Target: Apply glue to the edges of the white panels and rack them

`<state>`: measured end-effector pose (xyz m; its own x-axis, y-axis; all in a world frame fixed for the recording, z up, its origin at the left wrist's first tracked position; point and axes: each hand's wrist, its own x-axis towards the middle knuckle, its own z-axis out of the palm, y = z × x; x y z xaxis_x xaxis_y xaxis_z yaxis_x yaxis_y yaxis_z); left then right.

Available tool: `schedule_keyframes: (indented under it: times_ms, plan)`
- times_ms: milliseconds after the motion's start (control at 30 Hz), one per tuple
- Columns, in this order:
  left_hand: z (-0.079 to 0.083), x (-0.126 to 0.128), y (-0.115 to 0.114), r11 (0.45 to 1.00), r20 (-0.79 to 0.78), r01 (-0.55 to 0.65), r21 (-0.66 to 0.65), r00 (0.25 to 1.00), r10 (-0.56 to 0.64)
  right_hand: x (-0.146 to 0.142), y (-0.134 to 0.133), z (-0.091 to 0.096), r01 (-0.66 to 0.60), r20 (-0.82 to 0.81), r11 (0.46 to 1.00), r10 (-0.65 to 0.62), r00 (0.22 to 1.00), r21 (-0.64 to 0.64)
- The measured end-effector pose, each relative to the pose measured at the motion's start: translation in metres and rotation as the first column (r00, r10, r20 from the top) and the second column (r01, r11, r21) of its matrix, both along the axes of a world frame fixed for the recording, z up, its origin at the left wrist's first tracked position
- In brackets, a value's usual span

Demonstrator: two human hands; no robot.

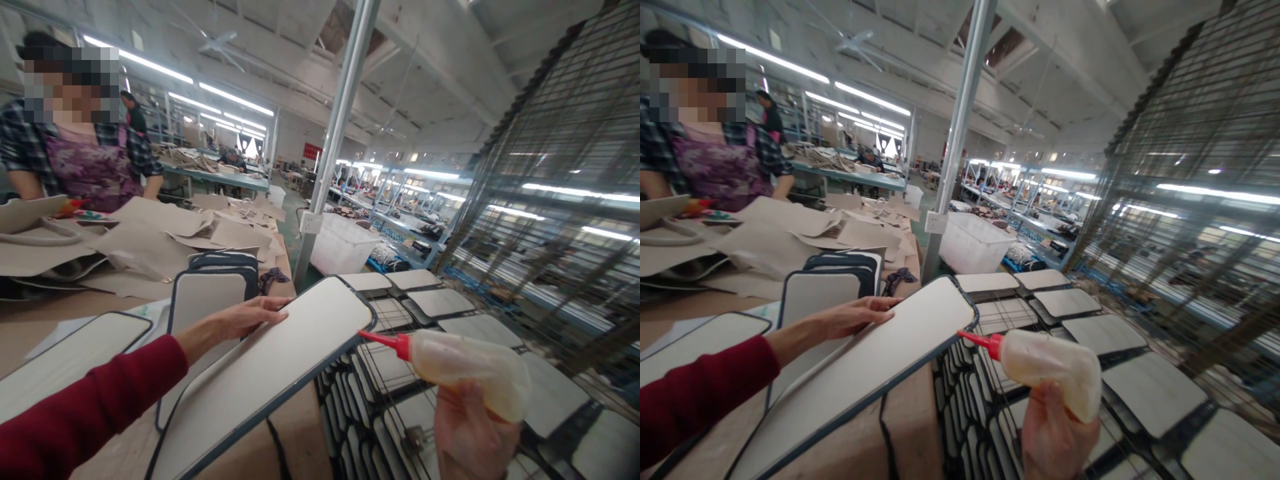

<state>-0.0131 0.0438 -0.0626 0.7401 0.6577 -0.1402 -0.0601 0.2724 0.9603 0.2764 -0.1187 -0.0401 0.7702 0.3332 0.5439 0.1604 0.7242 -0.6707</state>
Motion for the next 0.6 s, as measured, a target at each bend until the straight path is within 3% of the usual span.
schedule_keyframes:
  times_ms: [67, 200, 400, 600]
  plan:
    - [0.000, 0.000, -0.001, 1.000, 0.009, 0.011, -0.008, 1.000, -0.011, 0.001, 0.001, -0.002, 0.006, -0.023, 1.000, -0.007, 1.000, -0.002]
    - [-0.004, 0.000, -0.002, 1.000, 0.031, 0.007, -0.020, 1.000, -0.006, 0.002, 0.000, -0.008, 0.071, 0.093, 0.992, -0.061, 0.994, -0.101]
    - [-0.008, 0.003, -0.001, 0.999, 0.040, -0.031, -0.043, 0.999, 0.033, 0.002, 0.002, -0.015, 0.009, 0.060, 0.995, -0.003, 0.998, -0.095]
    - [-0.002, 0.008, -0.006, 0.995, 0.040, -0.076, -0.062, 0.996, 0.079, 0.010, 0.002, -0.030, 0.068, 0.212, 0.987, -0.036, 0.977, -0.144]
